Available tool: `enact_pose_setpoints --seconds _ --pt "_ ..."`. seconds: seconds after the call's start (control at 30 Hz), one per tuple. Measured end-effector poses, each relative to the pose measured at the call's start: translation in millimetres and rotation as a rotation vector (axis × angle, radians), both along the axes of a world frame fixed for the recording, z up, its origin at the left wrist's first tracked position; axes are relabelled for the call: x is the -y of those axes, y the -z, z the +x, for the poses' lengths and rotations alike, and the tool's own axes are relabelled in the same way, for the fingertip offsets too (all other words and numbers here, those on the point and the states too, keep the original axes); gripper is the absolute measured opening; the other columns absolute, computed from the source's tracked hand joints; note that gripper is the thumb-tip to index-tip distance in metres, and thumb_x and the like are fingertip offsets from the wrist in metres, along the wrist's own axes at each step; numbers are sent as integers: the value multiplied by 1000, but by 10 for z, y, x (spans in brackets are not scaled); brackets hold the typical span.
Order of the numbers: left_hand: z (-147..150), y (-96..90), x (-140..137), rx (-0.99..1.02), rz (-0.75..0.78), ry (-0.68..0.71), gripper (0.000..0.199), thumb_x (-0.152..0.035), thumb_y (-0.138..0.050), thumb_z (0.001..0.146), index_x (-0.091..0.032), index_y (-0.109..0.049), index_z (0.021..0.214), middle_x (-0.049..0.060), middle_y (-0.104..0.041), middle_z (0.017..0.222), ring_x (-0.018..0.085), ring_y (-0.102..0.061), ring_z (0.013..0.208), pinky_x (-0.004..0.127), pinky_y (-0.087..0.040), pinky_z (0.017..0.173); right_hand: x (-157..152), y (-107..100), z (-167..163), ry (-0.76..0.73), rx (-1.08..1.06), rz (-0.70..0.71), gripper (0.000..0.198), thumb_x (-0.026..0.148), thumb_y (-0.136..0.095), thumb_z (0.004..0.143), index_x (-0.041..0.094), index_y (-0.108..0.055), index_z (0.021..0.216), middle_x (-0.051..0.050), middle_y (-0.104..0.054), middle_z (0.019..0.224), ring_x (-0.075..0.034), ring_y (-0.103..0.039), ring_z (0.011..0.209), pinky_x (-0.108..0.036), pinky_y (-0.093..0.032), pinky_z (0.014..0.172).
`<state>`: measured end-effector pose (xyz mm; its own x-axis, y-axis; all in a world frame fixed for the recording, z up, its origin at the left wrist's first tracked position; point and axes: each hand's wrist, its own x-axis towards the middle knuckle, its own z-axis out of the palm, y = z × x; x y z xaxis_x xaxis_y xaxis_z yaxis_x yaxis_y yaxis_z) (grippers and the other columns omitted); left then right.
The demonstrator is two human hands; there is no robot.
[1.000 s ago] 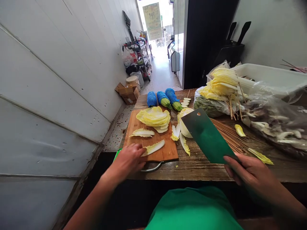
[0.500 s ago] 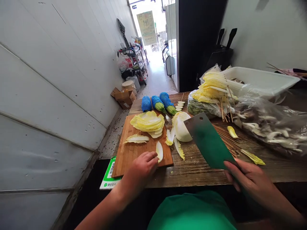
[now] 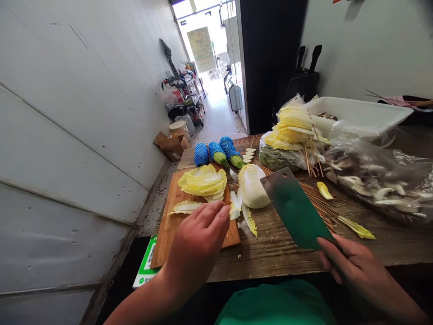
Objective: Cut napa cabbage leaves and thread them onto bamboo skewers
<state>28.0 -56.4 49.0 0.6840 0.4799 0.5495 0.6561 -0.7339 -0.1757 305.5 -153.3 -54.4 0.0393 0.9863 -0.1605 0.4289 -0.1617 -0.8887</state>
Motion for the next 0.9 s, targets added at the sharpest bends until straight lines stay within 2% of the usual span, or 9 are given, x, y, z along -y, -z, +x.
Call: enact_pose_setpoints --seconds 0.1,0.2,0.27,0.37,0.47,0.53,0.6,0.73,0.9 --pt "15 -122 -47 88 158 -41 24 -17 -57 80 -18 -58 104 9 -66 100 21 -62 92 35 -51 82 -31 30 -3 13 -18 7 46 51 -34 89 21 -48 57 3 -48 50 -12 -47 44 -25 -39 49" --pt "109 54 -163 72 215 -71 23 -14 -57 79 -14 -59 102 13 -67 99 24 -62 91 37 -50 80 -66 63 -12 5 -45 8 44 50 -34 90 21 -47 59 3 -49 51 -12 -47 44 -25 -39 50" --pt "162 238 -213 0 108 -79 22 -15 -52 82 -12 -60 103 15 -67 99 26 -63 92 39 -51 78 -73 73 -10 5 -56 8 44 51 -35 89 21 -47 59 3 -49 51 -12 -47 43 -25 -40 51" --pt "145 379 -298 -54 -197 -58 32 -25 -49 85 -15 -55 115 12 -66 106 22 -64 90 32 -52 74 -59 74 7 8 -55 1 45 51 -35 89 21 -47 58 4 -46 50 -11 -46 43 -25 -39 50" --pt "21 309 -571 -4 -297 -212 31 -32 -47 86 -20 -58 112 7 -69 103 19 -65 86 29 -50 74 -44 70 13 7 -55 -12 45 51 -35 89 20 -48 59 4 -47 51 -11 -46 44 -25 -39 50" --pt "-70 250 -865 -122 -252 -385 26 -28 -47 84 -19 -63 103 10 -68 102 26 -61 95 40 -45 83 -45 67 -3 16 -54 -12 45 52 -35 88 20 -47 58 3 -47 51 -11 -46 44 -25 -38 49" --pt "-133 248 -1165 -279 -295 -505 19 -24 -52 79 -18 -66 90 11 -70 92 30 -60 95 54 -31 93 -53 63 -31 8 -55 -4 46 52 -35 88 21 -47 57 4 -46 49 -11 -46 44 -25 -38 49" --pt "-170 317 -1540 -307 -335 -524 21 -18 -51 75 -18 -62 57 6 -69 65 25 -63 73 55 -25 92 -64 53 -78 -37 -38 20 46 50 -34 90 20 -48 58 4 -45 48 -11 -46 44 -24 -39 50" --pt "-282 75 -1473 -155 -218 -536 29 -23 -38 86 -18 -65 77 8 -71 84 21 -63 81 50 -27 93 -38 45 -95 -64 -7 34 45 48 -33 91 20 -47 58 4 -45 49 -11 -47 45 -24 -39 50"
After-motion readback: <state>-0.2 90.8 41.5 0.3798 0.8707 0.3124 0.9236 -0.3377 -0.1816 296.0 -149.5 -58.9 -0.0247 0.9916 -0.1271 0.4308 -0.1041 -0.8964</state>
